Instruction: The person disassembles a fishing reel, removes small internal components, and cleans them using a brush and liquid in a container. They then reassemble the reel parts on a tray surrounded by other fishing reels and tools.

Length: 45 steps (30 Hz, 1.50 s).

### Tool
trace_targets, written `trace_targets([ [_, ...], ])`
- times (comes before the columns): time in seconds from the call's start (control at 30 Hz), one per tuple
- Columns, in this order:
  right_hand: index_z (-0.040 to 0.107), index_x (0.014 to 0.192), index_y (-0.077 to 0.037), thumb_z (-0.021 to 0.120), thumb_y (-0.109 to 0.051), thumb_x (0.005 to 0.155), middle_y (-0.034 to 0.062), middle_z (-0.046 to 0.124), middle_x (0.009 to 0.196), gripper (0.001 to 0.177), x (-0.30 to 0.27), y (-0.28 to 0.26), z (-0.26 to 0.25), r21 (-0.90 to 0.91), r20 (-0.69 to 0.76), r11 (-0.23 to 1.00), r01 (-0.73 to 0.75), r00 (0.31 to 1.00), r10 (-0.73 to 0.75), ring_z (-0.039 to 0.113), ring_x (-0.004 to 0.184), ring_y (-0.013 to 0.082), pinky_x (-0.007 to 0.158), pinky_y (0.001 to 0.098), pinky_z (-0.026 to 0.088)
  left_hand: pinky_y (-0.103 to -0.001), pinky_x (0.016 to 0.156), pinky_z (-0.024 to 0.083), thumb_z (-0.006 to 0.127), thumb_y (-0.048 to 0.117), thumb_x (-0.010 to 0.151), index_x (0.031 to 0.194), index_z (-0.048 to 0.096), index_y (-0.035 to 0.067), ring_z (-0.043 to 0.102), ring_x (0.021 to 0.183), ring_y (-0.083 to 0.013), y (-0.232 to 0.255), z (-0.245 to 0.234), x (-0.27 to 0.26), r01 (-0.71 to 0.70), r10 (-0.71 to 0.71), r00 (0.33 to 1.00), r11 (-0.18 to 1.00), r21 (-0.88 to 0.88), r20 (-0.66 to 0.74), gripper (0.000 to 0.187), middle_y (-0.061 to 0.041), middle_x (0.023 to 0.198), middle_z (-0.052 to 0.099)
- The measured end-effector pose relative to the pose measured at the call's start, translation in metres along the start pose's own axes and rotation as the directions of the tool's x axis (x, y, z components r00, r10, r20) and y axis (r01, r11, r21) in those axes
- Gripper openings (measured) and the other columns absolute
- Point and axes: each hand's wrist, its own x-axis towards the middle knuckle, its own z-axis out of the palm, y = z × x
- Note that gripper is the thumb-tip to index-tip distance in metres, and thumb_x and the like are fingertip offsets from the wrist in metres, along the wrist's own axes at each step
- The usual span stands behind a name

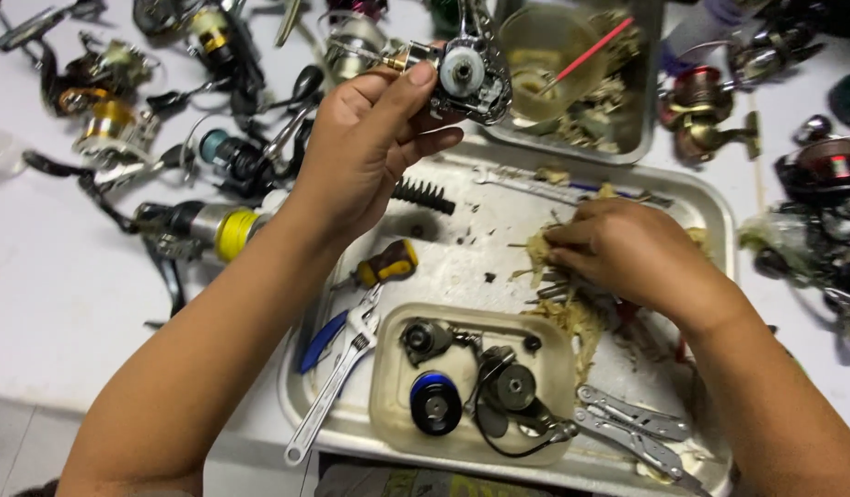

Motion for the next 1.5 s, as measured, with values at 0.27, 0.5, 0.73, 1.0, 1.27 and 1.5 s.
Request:
trace_targets([
  [0.27, 0.079, 0.099, -0.009, 0.074, -0.019, 0.091, 0.0082, 0.076, 0.084, 0.014, -0.004, 0.002, 0.017, 0.034, -0.185, 0.987, 0.156, 0.972, -0.147, 0.069, 0.077, 0.0284, 0.07, 0.0424, 0.056, -0.035, 0.079, 0.068, 0.075, 0.024, 0.087, 0.091, 0.065, 0.005, 0.071, 0.084, -0.0202, -0.003, -0.011, -0.023, 0.009, -0.012, 0.999, 0.998, -0.058, -0.053, 0.022, -0.01, 0.089, 0.071],
  [0.5, 0.067, 0.077, -0.008, 0.06, -0.02, 0.105, 0.0078, 0.069, 0.071, 0.031, -0.015, -0.004, 0.01, 0.0, -0.176, 0.996, 0.09, 0.98, -0.089, 0.066, 0.066, 0.0252, 0.063, 0.0415, 0.06, -0.036, 0.08, 0.068, 0.074, 0.021, 0.088, 0.083, 0.063, 0.008, 0.067, 0.078, -0.0156, -0.012, 0.0, -0.017, 0.031, -0.032, 0.999, 0.995, -0.096, -0.003, 0.018, -0.006, 0.081, 0.066],
  [0.73, 0.052, 0.145, -0.02, 0.06, -0.011, 0.085, 0.006, 0.065, 0.055, 0.061, -0.02, -0.021, -0.019, -0.219, -0.121, 0.974, -0.058, 0.992, 0.032, 0.061, 0.049, 0.0335, 0.057, 0.0491, 0.053, -0.028, 0.074, 0.068, 0.076, 0.017, 0.085, 0.09, 0.061, -0.004, 0.069, 0.083, -0.0246, -0.028, 0.009, -0.003, 0.152, -0.157, 0.987, 0.978, -0.141, -0.022, 0.026, -0.017, 0.094, 0.066],
  [1.0, 0.057, 0.138, -0.001, 0.063, 0.004, 0.087, 0.0165, 0.068, 0.125, 0.051, -0.017, -0.039, -0.054, 0.155, -0.373, 0.985, 0.08, 0.928, -0.017, 0.069, 0.102, 0.0304, 0.092, 0.0474, 0.057, -0.033, 0.082, 0.067, 0.076, 0.022, 0.087, 0.08, 0.063, 0.008, 0.071, 0.08, -0.0182, -0.056, -0.002, 0.002, 0.191, -0.196, 0.98, 0.974, -0.123, -0.029, 0.02, -0.011, 0.083, 0.072],
  [1.27, 0.071, 0.079, -0.006, 0.073, -0.017, 0.108, 0.0078, 0.076, 0.078, 0.032, -0.013, 0.007, -0.045, 0.089, -0.508, 0.993, -0.073, 0.854, 0.108, 0.072, 0.065, 0.0163, 0.055, 0.0322, 0.053, -0.031, 0.082, 0.067, 0.075, 0.018, 0.087, 0.092, 0.065, 0.0, 0.071, 0.084, -0.0221, -0.059, -0.01, 0.002, 0.22, -0.227, 0.972, 0.97, -0.107, -0.056, 0.022, -0.015, 0.093, 0.071],
  [1.5, 0.065, 0.137, 0.012, 0.065, 0.008, 0.1, 0.0266, 0.071, 0.124, 0.037, -0.034, 0.01, -0.063, 0.11, -0.519, 0.994, -0.01, 0.852, 0.066, 0.069, 0.104, 0.0338, 0.098, 0.0451, 0.056, -0.033, 0.078, 0.069, 0.075, 0.016, 0.088, 0.09, 0.063, 0.001, 0.071, 0.083, -0.0214, -0.071, -0.018, 0.005, 0.15, -0.159, 0.984, 0.984, -0.099, -0.087, 0.019, -0.014, 0.09, 0.07],
])
